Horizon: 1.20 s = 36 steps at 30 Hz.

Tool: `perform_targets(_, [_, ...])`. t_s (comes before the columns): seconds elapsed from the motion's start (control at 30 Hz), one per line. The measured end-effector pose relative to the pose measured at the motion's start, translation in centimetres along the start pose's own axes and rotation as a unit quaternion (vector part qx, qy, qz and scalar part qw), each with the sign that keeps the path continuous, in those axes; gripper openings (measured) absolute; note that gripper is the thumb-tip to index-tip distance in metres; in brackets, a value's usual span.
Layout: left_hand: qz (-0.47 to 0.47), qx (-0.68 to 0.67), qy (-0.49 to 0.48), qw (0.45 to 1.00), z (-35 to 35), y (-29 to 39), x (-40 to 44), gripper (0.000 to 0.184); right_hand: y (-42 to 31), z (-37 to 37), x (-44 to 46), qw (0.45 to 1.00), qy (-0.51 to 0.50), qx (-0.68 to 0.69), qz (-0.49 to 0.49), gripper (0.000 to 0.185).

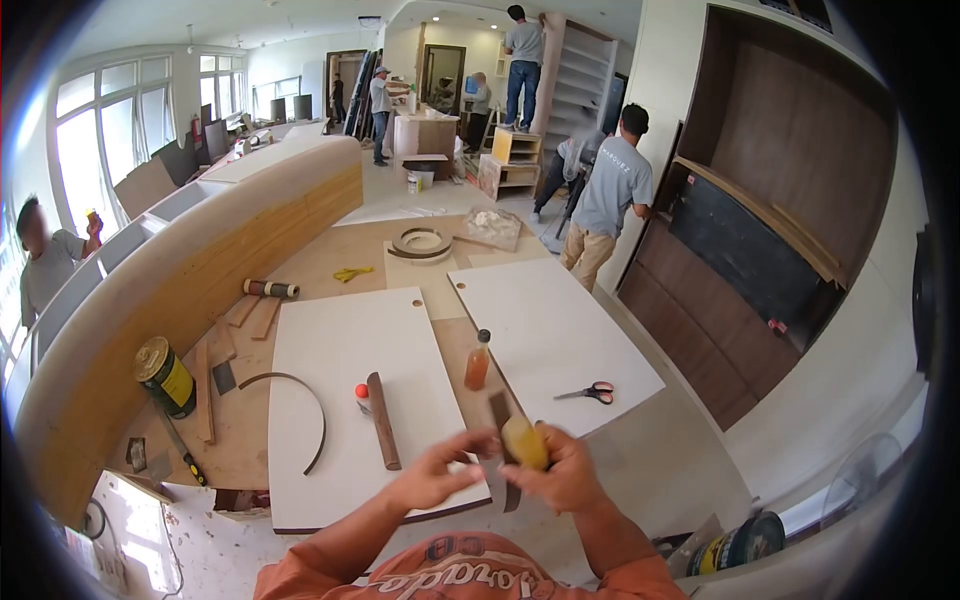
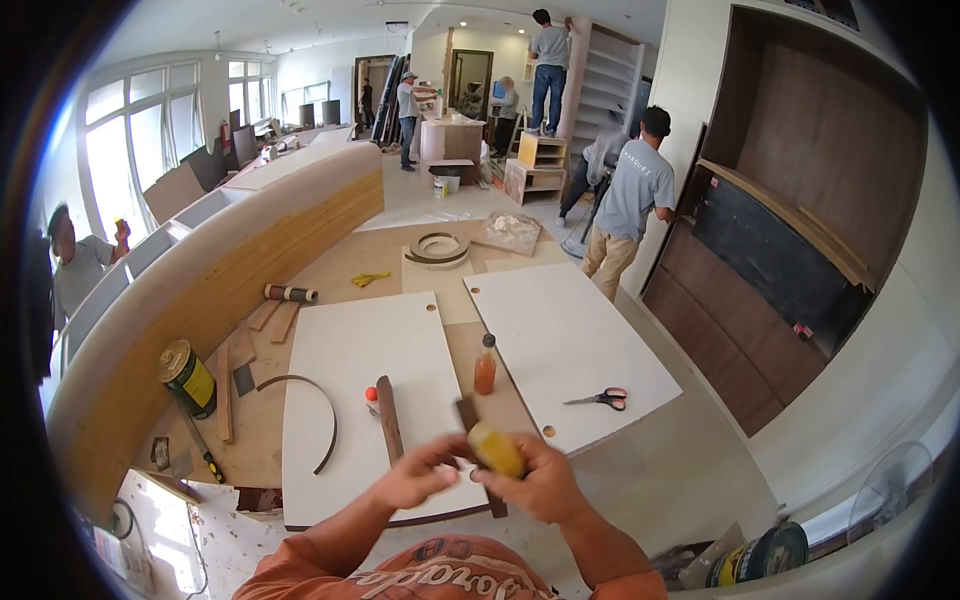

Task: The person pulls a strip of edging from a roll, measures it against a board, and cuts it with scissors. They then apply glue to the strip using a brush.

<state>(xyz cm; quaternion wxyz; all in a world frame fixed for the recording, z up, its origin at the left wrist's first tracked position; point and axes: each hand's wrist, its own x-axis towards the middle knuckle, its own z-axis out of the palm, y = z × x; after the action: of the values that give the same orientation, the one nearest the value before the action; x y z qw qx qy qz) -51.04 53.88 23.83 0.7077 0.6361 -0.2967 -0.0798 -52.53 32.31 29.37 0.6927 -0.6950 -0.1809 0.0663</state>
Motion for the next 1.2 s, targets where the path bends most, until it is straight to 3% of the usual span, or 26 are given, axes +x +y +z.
perform_targets(0.07, [-0.036,0.055,-0.038,0.997,3.1,-1.8,-0.5,0.047,-1.4,-0.7,1.2,0.994,0.105,0.007,-0.02,0.024])
perform_targets(0.17, [-0.177,-0.123,-0.099,0.972,5.6,-8.6,-1.7,0.041,-3.3,-2.8,3.1,0.964,0.26,0.053,-0.034,0.019])
perform_targets(0.27, [-0.229,-0.142,-0.128,0.954,5.1,-12.0,-3.3,0.033,-2.4,-7.7,4.9,0.925,0.353,0.1,-0.101,0.019])
perform_targets(0.47, [-0.305,-0.123,-0.029,0.944,1.5,-14.8,-7.5,0.028,-0.1,-16.3,7.6,0.854,0.493,0.063,-0.155,0.016])
perform_targets(0.53, [-0.351,-0.133,-0.008,0.927,1.2,-15.9,-7.7,0.028,4.3,-19.1,9.1,0.85,0.513,-0.077,-0.096,0.027])
perform_targets(0.6, [-0.387,-0.132,-0.001,0.913,1.5,-16.4,-6.6,0.028,7.4,-17.8,9.1,0.847,0.493,-0.186,-0.067,0.031])
perform_targets(0.67, [-0.414,-0.134,0.028,0.9,1.9,-17.6,-5.4,0.031,14.2,-18.3,8.4,0.889,0.417,-0.188,0.005,0.041])
perform_targets(0.7, [-0.429,-0.136,0.04,0.892,2.0,-18.4,-5.0,0.032,14.5,-15.7,6.8,0.875,0.403,-0.214,0.16,0.044])
perform_targets(0.73, [-0.443,-0.138,0.052,0.884,2.3,-19.1,-4.7,0.032,18.2,-15.1,5.6,0.916,0.337,-0.101,0.194,0.042])
perform_targets(0.83, [-0.45,-0.098,0.062,0.886,2.5,-19.8,-4.9,0.036,19.3,-8.1,0.1,0.941,0.066,-0.043,0.328,0.036])
perform_targets(0.93, [-0.444,-0.049,0.045,0.893,2.5,-20.3,-5.8,0.037,23.9,-4.0,-3.0,0.899,-0.067,0.117,0.418,0.045])
perform_targets(1.03, [-0.43,-0.015,0.018,0.903,3.1,-18.7,-6.3,0.037,25.7,-2.9,-3.8,0.839,-0.131,0.294,0.438,0.053])
perform_targets(1.2, [-0.393,0.071,-0.048,0.916,3.2,-14.5,-5.4,0.037,27.0,-1.2,-4.0,0.773,-0.129,0.494,0.377,0.057])
